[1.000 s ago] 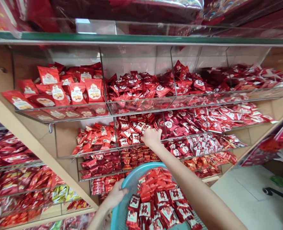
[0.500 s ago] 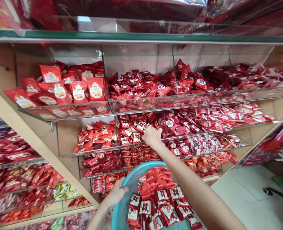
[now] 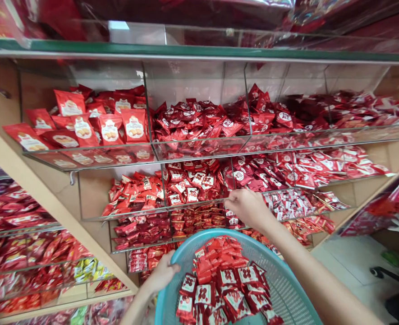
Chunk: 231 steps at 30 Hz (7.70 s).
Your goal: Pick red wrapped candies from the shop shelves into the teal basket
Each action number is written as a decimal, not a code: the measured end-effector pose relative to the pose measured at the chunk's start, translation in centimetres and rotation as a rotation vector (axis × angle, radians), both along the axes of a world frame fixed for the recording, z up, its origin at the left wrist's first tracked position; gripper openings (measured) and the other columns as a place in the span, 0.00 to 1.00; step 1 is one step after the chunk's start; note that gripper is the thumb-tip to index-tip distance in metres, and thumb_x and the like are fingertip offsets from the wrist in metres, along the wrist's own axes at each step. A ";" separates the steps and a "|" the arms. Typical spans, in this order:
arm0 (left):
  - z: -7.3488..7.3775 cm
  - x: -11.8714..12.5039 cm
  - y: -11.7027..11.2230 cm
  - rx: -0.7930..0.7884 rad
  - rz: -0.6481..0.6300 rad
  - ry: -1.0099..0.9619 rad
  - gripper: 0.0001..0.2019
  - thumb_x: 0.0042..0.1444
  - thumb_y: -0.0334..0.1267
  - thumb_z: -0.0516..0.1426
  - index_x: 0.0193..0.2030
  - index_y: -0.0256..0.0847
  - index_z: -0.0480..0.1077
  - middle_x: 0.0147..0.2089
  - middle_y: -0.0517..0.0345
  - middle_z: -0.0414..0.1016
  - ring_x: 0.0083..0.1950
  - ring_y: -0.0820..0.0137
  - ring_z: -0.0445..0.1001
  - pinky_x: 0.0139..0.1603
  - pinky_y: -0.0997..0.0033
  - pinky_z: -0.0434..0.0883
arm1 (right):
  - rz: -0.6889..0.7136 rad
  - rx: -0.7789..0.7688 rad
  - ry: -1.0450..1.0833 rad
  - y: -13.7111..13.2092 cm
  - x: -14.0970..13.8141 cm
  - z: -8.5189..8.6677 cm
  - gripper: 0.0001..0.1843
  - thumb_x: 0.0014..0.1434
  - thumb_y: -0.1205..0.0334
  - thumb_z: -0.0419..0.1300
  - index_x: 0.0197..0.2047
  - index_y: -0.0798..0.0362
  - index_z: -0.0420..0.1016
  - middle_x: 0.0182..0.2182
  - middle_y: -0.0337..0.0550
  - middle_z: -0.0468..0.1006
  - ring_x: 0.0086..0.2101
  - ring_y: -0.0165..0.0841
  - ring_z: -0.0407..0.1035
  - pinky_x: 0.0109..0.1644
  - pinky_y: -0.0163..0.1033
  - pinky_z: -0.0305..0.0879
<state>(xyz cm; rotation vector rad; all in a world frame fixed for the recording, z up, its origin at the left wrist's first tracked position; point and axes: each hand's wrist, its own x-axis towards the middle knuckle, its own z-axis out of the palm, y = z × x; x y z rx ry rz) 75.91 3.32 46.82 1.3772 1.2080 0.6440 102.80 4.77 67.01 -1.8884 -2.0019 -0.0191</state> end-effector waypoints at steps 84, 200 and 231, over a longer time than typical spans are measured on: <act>-1.3 -0.2 0.2 0.026 -0.016 -0.002 0.15 0.40 0.26 0.49 0.36 0.35 0.69 0.32 0.60 0.72 0.32 0.72 0.68 0.36 0.74 0.64 | 0.141 0.016 0.241 5.7 -3.1 -0.5 0.16 0.51 0.56 0.51 0.16 0.53 0.63 0.13 0.33 0.60 0.18 0.25 0.54 0.24 0.32 0.48; 0.4 0.1 -0.1 0.034 -0.014 -0.038 0.18 0.37 0.25 0.49 0.37 0.35 0.70 0.35 0.58 0.75 0.35 0.69 0.70 0.38 0.73 0.64 | -0.075 -0.045 -0.019 4.0 -10.5 -0.5 0.24 0.53 0.45 0.52 0.43 0.58 0.63 0.36 0.55 0.75 0.43 0.46 0.67 0.43 0.45 0.57; -0.5 -0.1 0.3 0.033 -0.027 -0.010 0.14 0.39 0.26 0.50 0.35 0.34 0.68 0.31 0.59 0.72 0.32 0.72 0.68 0.35 0.74 0.64 | 0.391 -0.365 0.774 -3.0 1.7 -3.7 0.17 0.50 0.47 0.58 0.33 0.51 0.59 0.27 0.36 0.66 0.28 0.28 0.61 0.32 0.34 0.58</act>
